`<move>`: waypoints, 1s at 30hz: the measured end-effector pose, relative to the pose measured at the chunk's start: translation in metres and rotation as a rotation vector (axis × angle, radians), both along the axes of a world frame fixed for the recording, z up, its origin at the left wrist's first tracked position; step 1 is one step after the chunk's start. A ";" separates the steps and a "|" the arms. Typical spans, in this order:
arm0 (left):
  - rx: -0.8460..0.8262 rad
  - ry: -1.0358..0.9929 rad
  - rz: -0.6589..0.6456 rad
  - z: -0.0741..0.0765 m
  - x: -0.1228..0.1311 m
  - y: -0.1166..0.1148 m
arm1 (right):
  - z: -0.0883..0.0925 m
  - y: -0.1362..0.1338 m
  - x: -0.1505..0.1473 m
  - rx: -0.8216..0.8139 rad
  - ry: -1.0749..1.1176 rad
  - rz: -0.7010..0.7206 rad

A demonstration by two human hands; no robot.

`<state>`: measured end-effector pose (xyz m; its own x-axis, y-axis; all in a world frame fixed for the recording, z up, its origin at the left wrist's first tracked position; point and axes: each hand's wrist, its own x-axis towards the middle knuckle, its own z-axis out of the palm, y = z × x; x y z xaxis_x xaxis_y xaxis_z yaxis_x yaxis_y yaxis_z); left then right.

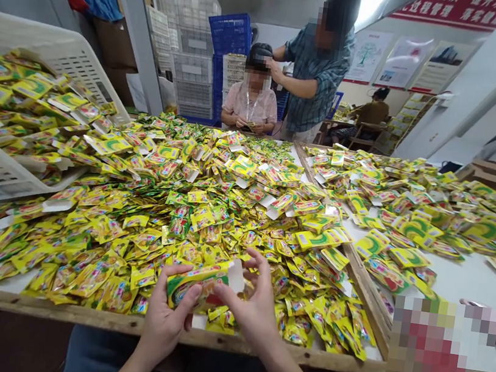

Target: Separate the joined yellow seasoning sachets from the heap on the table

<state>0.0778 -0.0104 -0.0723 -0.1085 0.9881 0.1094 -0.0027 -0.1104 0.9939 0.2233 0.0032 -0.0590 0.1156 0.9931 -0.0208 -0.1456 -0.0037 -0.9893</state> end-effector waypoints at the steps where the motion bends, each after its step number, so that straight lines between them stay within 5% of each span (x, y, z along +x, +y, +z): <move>1: 0.023 0.023 -0.008 -0.002 0.002 -0.001 | -0.002 -0.004 0.004 -0.036 0.006 0.046; 4: 0.108 0.132 -0.085 -0.010 0.010 -0.005 | -0.010 -0.017 0.011 -0.142 0.026 0.201; 8: 0.077 0.164 -0.200 -0.018 0.023 -0.007 | -0.014 -0.028 0.021 -0.132 0.020 0.097; 11: 0.036 0.112 -0.356 -0.021 0.026 0.000 | 0.005 -0.017 0.058 -0.135 -0.153 -0.021; 13: 0.050 0.084 -0.335 -0.022 0.021 0.008 | 0.029 -0.002 0.104 -0.094 -0.295 -0.307; 17: 0.099 0.095 -0.023 -0.027 0.008 0.025 | 0.073 0.030 0.200 -0.015 -0.489 -1.110; 19: 0.105 0.130 0.030 -0.030 0.005 0.029 | 0.079 0.046 0.216 -0.080 -0.744 -1.312; 21: 0.128 0.187 0.023 -0.033 0.007 0.030 | 0.069 0.065 0.203 -0.061 -1.014 -1.190; 26: 0.203 0.347 -0.073 -0.034 0.006 0.030 | 0.010 0.130 0.106 0.120 -1.299 -0.285; 30: 0.209 0.349 -0.027 -0.031 0.000 0.030 | -0.017 0.174 0.069 0.092 -1.436 0.107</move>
<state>0.0783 0.0195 -0.1034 -0.0041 0.9427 0.3337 0.3252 -0.3143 0.8919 0.2918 0.1776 -0.0760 -0.0924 0.9896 0.1104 0.9540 0.1198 -0.2748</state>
